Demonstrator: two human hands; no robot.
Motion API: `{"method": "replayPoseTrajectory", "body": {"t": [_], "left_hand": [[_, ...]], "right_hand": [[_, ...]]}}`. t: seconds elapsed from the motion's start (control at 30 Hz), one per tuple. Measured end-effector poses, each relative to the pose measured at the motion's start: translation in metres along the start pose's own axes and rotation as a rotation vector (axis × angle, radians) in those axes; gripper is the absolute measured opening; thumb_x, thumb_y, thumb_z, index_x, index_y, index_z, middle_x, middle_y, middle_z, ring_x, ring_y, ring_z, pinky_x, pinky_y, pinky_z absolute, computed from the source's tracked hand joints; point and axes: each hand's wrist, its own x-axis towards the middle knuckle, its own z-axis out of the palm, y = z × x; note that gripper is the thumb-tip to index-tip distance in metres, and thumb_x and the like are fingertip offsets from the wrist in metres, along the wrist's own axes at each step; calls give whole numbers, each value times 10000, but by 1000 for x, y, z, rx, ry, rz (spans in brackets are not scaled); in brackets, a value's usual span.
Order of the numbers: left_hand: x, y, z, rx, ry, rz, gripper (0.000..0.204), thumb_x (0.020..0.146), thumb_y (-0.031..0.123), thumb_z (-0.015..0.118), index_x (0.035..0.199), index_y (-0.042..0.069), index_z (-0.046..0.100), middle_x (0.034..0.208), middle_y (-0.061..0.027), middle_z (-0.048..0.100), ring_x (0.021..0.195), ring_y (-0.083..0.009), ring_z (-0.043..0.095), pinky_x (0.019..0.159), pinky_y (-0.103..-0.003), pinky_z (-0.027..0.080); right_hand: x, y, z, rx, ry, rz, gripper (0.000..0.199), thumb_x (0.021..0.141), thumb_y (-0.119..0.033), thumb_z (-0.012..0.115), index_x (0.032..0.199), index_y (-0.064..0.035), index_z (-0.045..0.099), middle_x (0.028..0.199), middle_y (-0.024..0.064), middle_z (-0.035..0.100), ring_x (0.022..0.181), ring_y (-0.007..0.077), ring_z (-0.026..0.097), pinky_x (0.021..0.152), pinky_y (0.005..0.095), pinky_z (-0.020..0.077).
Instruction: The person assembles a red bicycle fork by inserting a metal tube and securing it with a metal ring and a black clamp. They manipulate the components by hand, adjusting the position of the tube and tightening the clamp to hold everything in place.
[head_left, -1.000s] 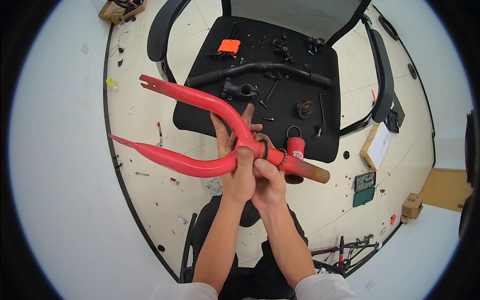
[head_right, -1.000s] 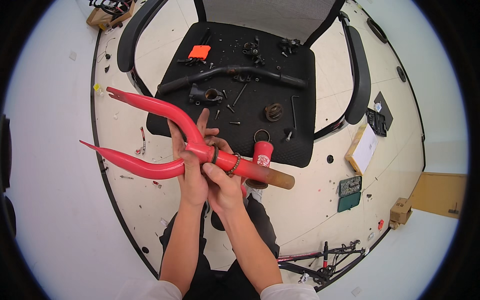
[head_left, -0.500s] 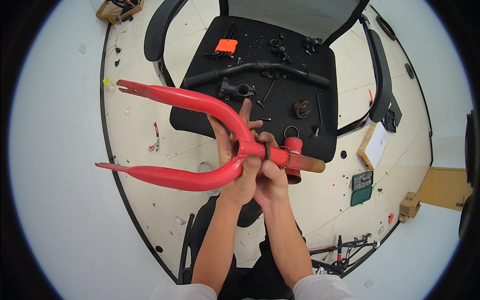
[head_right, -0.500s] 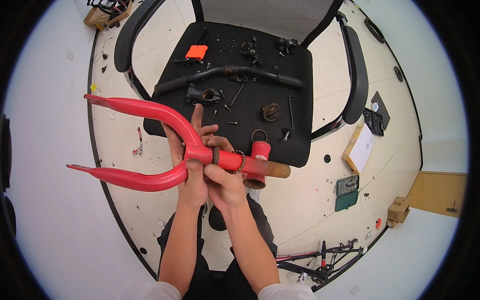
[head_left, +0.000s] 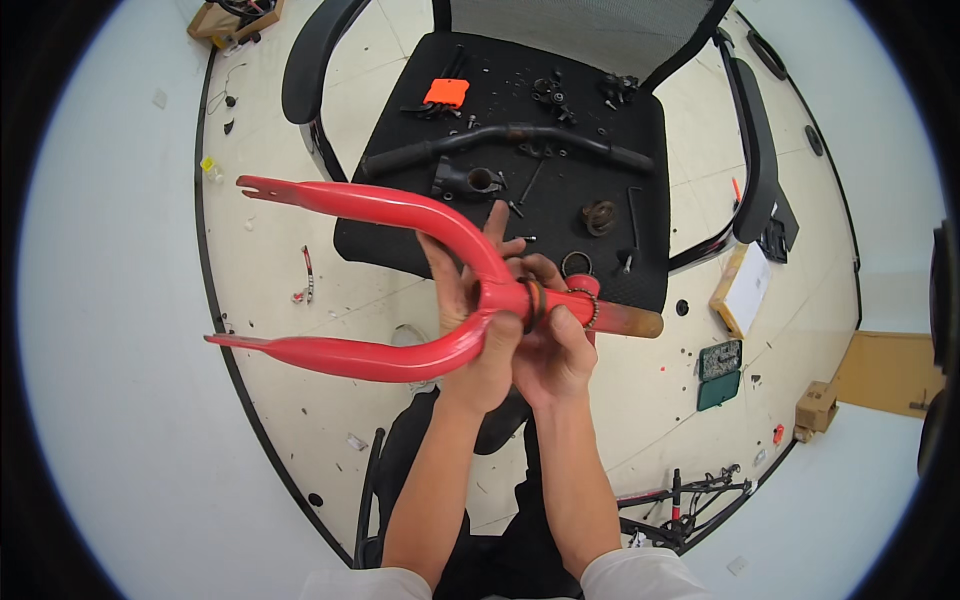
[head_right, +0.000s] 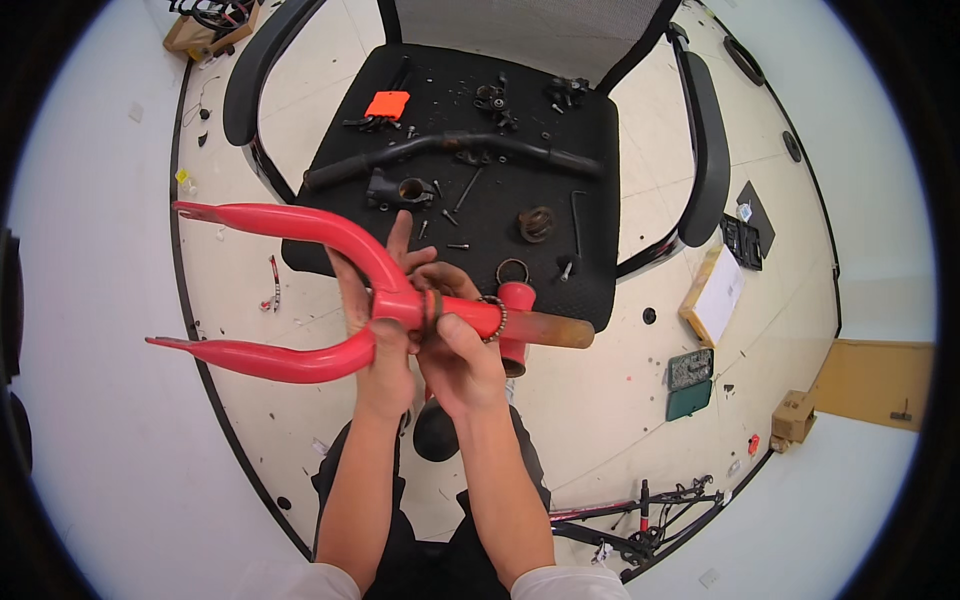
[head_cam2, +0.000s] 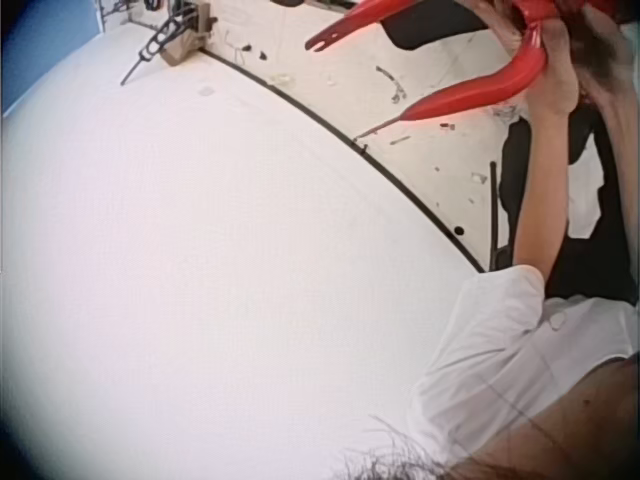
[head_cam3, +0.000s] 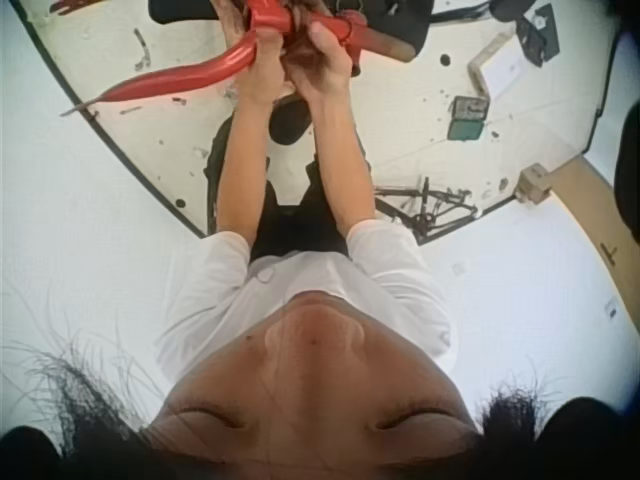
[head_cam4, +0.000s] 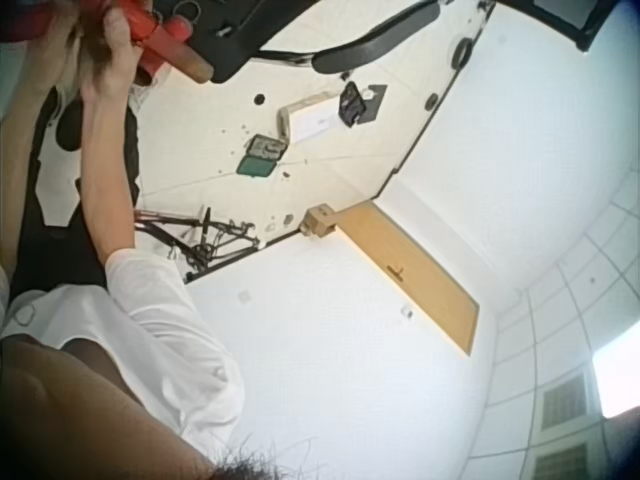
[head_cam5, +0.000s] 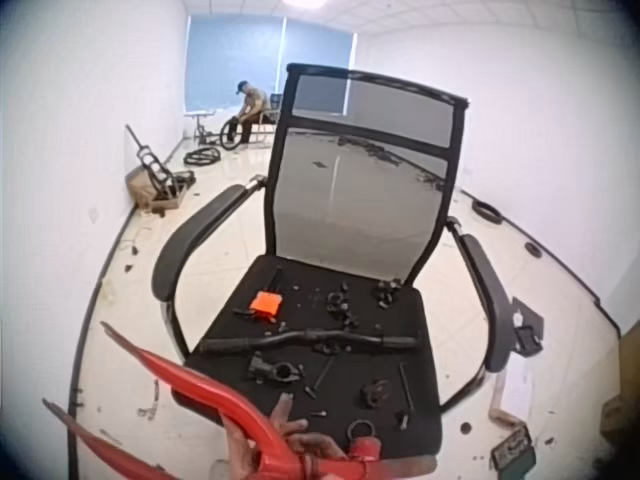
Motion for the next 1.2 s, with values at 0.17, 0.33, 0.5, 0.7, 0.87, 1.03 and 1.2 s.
{"method": "replayPoseTrajectory", "body": {"t": [0.17,0.33,0.5,0.7,0.87,1.03,1.2], "left_hand": [[4,9,-13,7,90,-80,997,843,815,290,1557,202,-39,1407,-213,471,1214,-247,537,942,-324,489],[4,11,-16,4,67,-70,964,855,805,249,1558,206,-29,1329,-188,541,1176,-230,551,923,-330,498],[5,4,-15,76,68,-13,985,849,807,272,1558,200,-43,1325,-190,545,1152,-226,563,926,-327,490],[7,5,-12,155,97,18,999,849,801,285,1558,177,-43,1347,-203,530,1144,-225,564,939,-325,476],[7,2,-13,106,87,25,1002,852,793,306,1557,174,-45,1364,-218,507,1133,-221,568,917,-327,491],[7,-1,-16,-24,31,24,1025,888,700,443,1539,160,-136,1344,-243,518,1070,-240,606,933,-361,480],[4,4,-12,-97,33,-36,1014,893,678,462,1537,179,-142,1361,-244,497,1013,-235,632,852,-339,535]], "right_hand": [[-1,-3,16,-174,-3,91,708,754,-182,763,1349,-6,421,1239,113,539,1168,225,534,972,380,449],[0,-1,13,-197,2,128,718,733,-131,774,1348,1,427,1202,111,569,1142,226,556,996,371,440],[0,13,17,-244,-20,102,672,724,-15,759,1324,4,457,1216,99,575,1146,198,559,1009,363,441],[2,13,14,-204,75,143,638,725,45,750,1301,10,480,1212,94,586,1128,187,575,1014,348,443],[1,11,15,-258,96,111,621,727,53,751,1291,16,494,1194,100,599,1127,191,583,1017,348,446],[3,9,12,-395,34,27,621,721,82,732,1292,26,493,1199,112,603,1080,179,611,965,323,490],[0,14,12,-481,110,-42,598,712,69,744,1260,30,509,1129,97,637,1021,148,629,905,281,513]]}}
